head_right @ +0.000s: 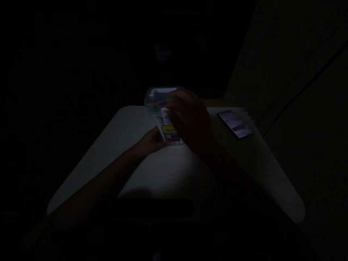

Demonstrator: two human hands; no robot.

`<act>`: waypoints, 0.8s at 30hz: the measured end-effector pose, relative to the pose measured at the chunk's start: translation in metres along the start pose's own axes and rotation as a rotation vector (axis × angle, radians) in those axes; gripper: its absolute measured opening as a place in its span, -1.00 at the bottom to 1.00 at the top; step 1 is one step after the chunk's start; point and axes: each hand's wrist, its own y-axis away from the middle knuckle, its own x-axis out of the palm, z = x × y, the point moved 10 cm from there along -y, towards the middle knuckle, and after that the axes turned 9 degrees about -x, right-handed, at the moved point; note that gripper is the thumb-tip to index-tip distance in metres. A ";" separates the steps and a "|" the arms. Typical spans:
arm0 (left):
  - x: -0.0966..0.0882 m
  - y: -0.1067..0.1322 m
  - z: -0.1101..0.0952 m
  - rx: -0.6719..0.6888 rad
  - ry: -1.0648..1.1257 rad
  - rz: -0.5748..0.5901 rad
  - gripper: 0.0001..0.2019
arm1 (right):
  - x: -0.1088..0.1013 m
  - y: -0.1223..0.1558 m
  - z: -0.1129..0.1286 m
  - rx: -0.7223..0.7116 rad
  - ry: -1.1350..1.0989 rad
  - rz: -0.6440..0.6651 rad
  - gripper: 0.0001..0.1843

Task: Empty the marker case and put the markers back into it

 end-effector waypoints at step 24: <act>0.002 -0.002 0.003 -0.005 0.075 0.043 -0.24 | -0.009 0.001 0.002 -0.226 -0.493 -0.225 -0.85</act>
